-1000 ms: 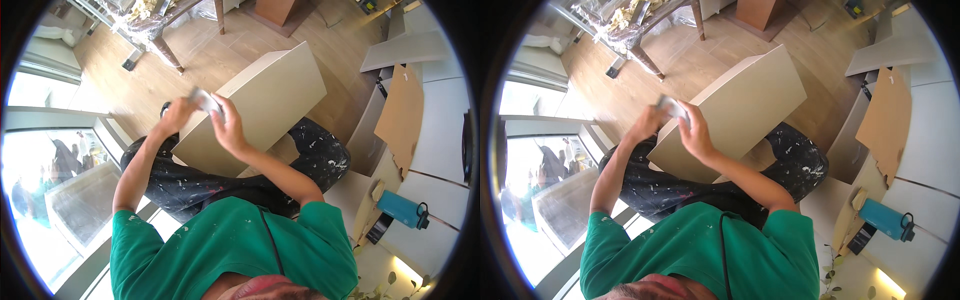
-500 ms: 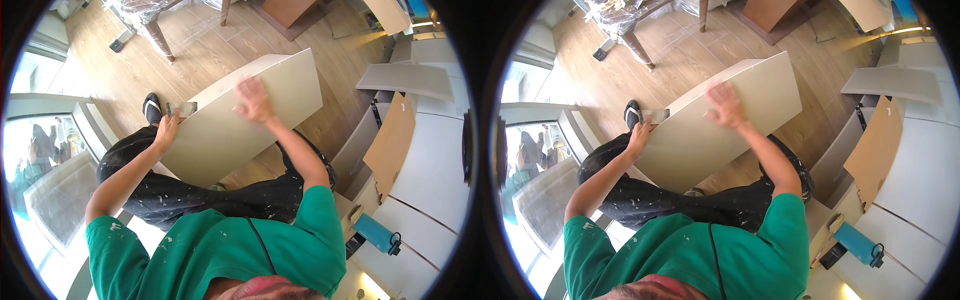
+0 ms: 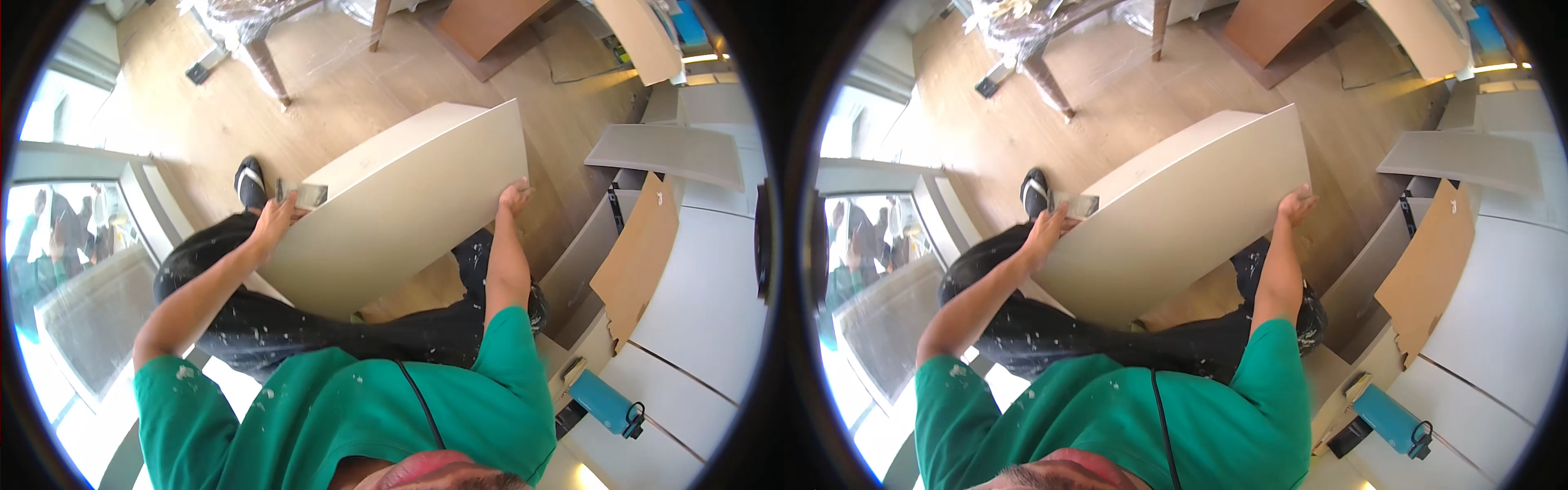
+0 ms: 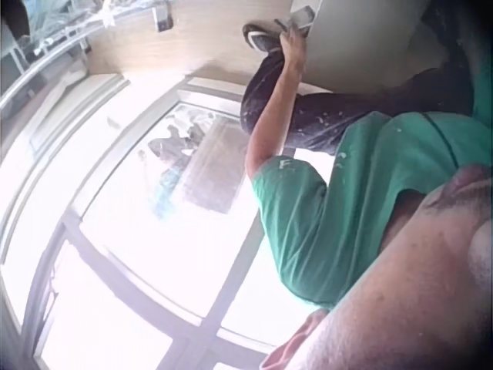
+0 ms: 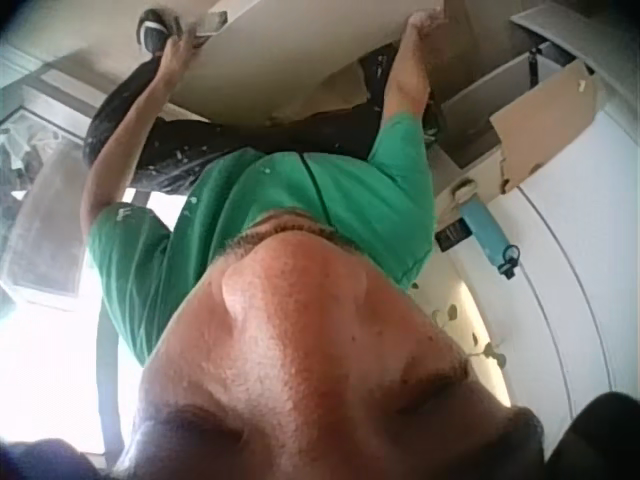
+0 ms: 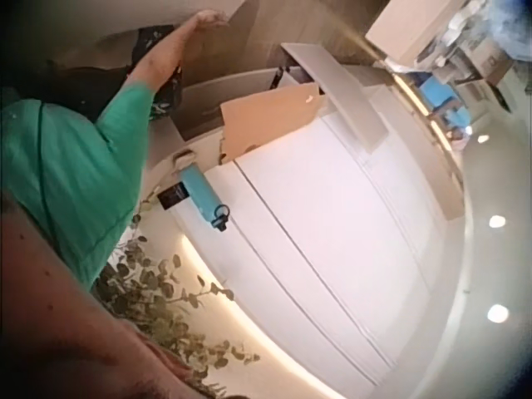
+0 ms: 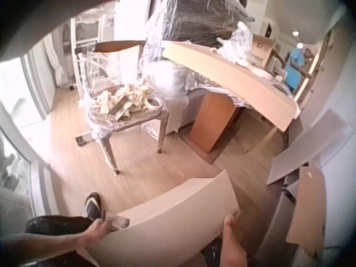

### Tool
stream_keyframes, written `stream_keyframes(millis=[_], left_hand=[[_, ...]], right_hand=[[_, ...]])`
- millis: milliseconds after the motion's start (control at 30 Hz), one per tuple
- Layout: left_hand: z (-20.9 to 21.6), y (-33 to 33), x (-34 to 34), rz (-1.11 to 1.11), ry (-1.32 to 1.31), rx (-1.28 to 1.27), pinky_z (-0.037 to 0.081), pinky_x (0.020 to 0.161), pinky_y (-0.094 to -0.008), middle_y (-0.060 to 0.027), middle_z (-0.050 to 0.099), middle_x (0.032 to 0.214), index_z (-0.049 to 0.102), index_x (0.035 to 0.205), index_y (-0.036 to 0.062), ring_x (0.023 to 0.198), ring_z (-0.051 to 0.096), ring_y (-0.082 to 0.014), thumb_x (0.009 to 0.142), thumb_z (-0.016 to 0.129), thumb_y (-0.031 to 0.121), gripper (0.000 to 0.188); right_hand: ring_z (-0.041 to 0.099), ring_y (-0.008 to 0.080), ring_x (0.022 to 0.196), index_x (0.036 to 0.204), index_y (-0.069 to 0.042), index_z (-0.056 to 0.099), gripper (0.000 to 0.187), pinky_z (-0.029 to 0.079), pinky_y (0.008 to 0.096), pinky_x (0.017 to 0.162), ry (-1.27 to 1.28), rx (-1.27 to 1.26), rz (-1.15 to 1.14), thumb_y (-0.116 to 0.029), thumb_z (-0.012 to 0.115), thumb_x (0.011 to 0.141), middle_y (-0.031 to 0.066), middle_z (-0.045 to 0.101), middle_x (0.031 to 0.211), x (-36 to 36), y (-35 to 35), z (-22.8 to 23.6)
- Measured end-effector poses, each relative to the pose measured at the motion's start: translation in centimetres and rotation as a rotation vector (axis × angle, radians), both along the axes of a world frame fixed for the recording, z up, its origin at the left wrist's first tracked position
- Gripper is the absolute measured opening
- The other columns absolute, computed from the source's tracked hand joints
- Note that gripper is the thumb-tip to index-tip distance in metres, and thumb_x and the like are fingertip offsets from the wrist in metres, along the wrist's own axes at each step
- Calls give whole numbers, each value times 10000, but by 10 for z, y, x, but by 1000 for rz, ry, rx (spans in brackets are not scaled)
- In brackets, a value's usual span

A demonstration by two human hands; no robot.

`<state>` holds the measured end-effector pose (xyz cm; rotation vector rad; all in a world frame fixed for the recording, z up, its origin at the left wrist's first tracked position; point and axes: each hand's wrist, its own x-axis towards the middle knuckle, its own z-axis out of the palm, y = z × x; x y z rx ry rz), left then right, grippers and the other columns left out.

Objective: The person uses a piece of sandpaper to sand the surface and edges of a wooden panel, then wipes it with a cloth while sitting on the floor.

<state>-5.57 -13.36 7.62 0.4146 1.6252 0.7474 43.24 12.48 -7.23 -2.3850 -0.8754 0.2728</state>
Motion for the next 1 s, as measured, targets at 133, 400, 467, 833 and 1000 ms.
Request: stream_keyframes(millis=[133,400,467,833,1000], left_hand=[[-5,12,8,-3,-86,-9,590,724,-339,-197,753,996,700,1068,-145,821,729,-232,1097,453,431,628],[-48,25,-2,-133,103,-14,571,687,-402,-187,742,910,691,1100,-138,764,708,-260,1078,438,482,670],[-47,20,-14,-127,86,-31,570,690,-423,-199,744,915,685,1123,-137,785,710,-265,1077,431,486,674],[-17,-10,-16,289,-87,-125,579,711,-459,-321,707,989,625,1102,-214,827,713,-347,1088,422,442,686],[0,-1,3,353,-109,-82,579,712,-447,-300,698,989,616,1164,-203,854,705,-340,1089,382,486,731]], right_hand=[[524,440,1337,1428,87,514,849,430,542,1103,307,-20,-248,-643,323,1039,291,481,1506,26,-40,-50],[633,377,1205,1289,139,607,954,512,493,1044,857,148,-300,-743,479,945,245,624,1365,-7,-67,-21],[628,356,1215,1298,137,598,998,518,482,1044,918,160,-312,-777,524,904,230,609,1388,-28,-72,-3],[611,368,1230,1336,126,566,1072,514,478,1047,904,52,-227,-823,579,839,227,590,1405,-104,-13,29],[645,378,1163,1202,137,652,1066,535,485,996,725,19,-60,-855,549,828,242,657,1296,-113,38,4]])
